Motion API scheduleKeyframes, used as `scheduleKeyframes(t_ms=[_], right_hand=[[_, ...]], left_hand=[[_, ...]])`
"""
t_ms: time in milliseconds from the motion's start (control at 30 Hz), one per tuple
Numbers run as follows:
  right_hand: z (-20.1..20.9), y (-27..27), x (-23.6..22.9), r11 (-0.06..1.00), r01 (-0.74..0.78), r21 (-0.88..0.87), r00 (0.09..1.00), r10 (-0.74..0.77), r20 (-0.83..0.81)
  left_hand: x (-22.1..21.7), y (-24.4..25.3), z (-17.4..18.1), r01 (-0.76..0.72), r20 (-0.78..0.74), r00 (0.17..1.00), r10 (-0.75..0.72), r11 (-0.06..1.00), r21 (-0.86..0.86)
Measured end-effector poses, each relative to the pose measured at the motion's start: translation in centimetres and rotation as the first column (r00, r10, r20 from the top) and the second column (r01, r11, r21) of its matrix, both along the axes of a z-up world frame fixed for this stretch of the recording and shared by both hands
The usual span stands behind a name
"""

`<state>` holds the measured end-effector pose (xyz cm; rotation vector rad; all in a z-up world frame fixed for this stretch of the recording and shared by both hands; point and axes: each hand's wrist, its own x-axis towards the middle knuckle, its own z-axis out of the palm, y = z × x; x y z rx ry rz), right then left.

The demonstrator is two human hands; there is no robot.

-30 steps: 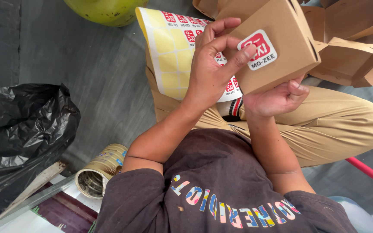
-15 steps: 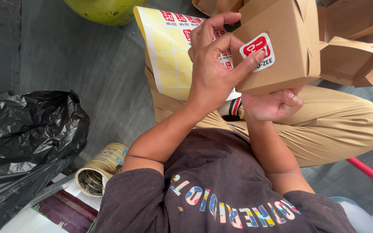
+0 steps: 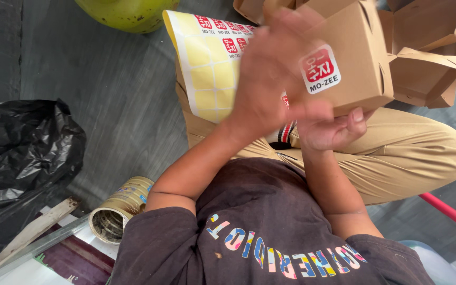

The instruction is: The person sits cross-legged on the floor and repeatedly peels red and white stickers from a sheet, then applies them to small brown cardboard boxes. The person handles the sticker sheet and boxes by hand, placing the labeled boxes into a pile.

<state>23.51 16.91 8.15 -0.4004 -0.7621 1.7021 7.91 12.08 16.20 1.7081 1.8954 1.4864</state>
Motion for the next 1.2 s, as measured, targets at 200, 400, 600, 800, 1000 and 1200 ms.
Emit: scheduleKeyframes(t_ms=[200,400,600,800,1000,1200], right_hand=[[1.7,0.7,1.4,0.969,-0.201,-0.146,0.979,0.194,-0.065],[1.8,1.3,1.6,0.993,-0.099,-0.067,0.992,0.104,0.077],[-0.2,3.9,3.2,0.992,0.118,0.048,0.988,-0.122,0.098],[-2.5,8.0,4.9,0.888,0.153,0.434,0.741,-0.394,0.543],[-3.3,9.5,3.9,0.81,-0.193,0.554,0.217,-0.516,0.829],[-5.5,9.8,4.2,0.881,-0.162,0.445,0.337,-0.375,0.864]], left_hand=[[2.0,-0.6,-0.8,0.357,-0.356,0.859,-0.368,0.929,-0.101],[1.8,-0.3,-0.1,0.218,-0.282,0.908,-0.31,0.924,-0.314],[2.0,-0.4,-2.6,0.426,-0.01,0.904,-0.426,0.903,0.056],[-2.1,1.1,-7.5,0.064,-0.09,0.992,-0.084,0.976,-0.206],[-7.5,7.9,-13.5,-0.279,-0.441,0.892,0.097,0.886,-0.371],[-7.1,10.8,-18.4,-0.254,-0.27,0.953,0.135,0.843,-0.474]])
